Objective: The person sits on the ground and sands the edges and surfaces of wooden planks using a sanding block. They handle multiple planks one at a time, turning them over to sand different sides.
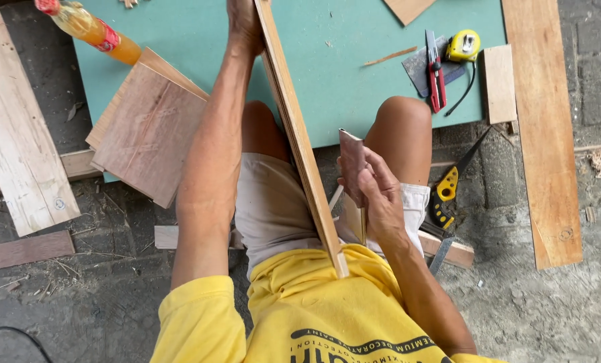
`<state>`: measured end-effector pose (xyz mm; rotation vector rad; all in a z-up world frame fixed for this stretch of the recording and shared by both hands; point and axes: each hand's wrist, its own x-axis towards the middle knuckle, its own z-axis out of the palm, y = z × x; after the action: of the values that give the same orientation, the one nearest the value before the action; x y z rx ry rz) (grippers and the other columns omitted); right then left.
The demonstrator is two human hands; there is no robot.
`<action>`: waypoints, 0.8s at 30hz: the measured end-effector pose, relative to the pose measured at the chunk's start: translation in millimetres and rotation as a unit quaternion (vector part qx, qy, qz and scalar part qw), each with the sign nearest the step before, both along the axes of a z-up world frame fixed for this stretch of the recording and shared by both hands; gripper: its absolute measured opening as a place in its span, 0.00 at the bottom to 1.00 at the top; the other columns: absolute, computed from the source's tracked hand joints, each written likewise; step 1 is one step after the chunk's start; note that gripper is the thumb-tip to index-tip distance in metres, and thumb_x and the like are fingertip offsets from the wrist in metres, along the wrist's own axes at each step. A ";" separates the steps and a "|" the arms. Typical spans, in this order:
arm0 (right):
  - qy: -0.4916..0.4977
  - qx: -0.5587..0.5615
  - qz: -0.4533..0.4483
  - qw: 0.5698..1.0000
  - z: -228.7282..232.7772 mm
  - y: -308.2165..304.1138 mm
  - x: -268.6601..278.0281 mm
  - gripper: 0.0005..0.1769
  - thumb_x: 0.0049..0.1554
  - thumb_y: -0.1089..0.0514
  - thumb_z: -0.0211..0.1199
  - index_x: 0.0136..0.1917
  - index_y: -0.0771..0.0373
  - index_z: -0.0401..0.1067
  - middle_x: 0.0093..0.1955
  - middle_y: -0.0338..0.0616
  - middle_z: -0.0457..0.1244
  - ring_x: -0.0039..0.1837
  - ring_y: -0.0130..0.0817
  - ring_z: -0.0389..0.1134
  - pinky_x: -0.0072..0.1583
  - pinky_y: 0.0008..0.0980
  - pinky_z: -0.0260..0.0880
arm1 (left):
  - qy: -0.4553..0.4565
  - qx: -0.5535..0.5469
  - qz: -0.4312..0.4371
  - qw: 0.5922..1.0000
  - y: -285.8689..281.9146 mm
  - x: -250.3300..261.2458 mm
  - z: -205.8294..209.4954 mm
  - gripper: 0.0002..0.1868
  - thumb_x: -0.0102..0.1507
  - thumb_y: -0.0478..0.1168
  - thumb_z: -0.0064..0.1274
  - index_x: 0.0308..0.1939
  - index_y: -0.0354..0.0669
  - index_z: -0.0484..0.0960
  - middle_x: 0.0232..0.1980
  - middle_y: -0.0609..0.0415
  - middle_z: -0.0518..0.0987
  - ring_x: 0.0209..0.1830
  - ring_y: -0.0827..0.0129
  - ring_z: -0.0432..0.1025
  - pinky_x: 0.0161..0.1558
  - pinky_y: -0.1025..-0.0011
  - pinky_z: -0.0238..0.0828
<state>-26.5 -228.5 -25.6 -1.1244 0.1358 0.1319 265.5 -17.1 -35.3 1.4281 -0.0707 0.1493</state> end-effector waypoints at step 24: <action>-0.380 -0.407 0.139 0.819 45.5 57.4 43.4 0.24 0.70 0.62 0.56 0.77 0.59 0.59 0.82 0.57 0.52 0.77 0.53 0.63 0.67 0.46 0.63 | 0.054 -0.036 0.023 0.998 27.3 -0.9 -12.5 0.26 0.65 0.55 0.26 0.16 0.49 0.66 0.17 0.59 0.67 0.20 0.74 0.63 0.27 0.72 0.57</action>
<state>16.9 -171.1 19.8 -1.9723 -0.7681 -0.1473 264.6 10.2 -47.8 1.3633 0.0568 0.1106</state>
